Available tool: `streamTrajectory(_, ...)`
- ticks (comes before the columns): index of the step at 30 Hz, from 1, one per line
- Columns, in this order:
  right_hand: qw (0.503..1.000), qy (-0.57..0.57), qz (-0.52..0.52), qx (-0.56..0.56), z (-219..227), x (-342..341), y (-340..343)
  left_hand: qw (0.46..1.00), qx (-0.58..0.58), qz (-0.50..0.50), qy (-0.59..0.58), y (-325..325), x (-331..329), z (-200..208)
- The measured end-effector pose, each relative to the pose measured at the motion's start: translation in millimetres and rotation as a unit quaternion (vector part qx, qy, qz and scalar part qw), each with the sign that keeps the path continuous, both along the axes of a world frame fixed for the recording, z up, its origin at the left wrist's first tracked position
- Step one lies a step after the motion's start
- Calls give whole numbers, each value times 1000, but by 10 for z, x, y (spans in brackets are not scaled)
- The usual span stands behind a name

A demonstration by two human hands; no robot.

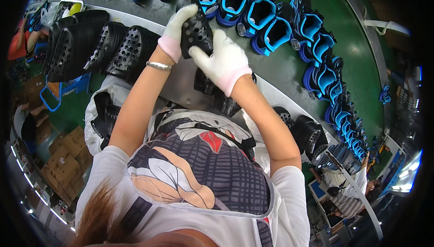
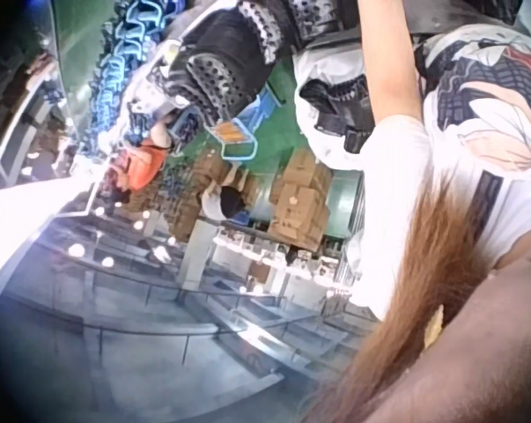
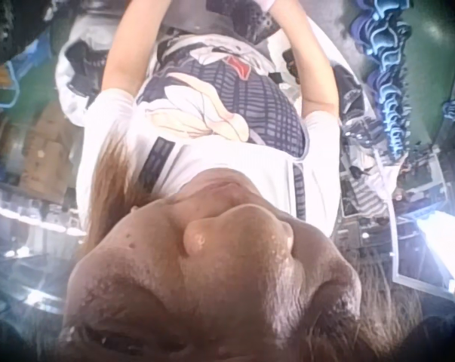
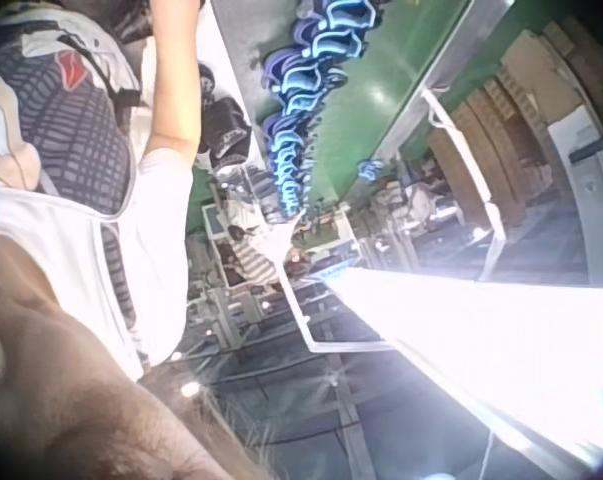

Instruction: The person assembles shoes by hand at a production line station, repeatedly picking up black perforated shoe components, inserting them into blue and black shoe uppers, and pressing them into place.

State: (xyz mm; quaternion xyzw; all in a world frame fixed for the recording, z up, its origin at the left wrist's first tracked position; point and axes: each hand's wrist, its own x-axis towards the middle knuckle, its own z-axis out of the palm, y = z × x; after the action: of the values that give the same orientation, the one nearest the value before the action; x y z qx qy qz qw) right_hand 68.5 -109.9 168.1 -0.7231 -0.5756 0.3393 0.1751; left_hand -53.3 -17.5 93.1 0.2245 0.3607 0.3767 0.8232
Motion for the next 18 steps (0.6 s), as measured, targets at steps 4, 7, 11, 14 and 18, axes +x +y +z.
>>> streamTrajectory(4, 999, -40, 8, 36, -122, 95, 346, 991, 20, 80, 106, 214, 189, -102)
streamTrajectory(7, 996, -84, 18, -10, -142, 280, 594, 922, 170, -16, 347, 340, 91, -303)
streamTrajectory(11, 988, -27, 30, -146, -141, 634, 1133, 756, 411, -36, 509, 294, 110, -333)
streamTrajectory(14, 973, -146, 104, -149, -239, 646, 1581, 670, 460, -113, 572, 412, 216, -515)
streamTrajectory(18, 942, -293, 95, -132, -352, 213, 1971, 643, 421, -179, 615, 679, 352, -541)
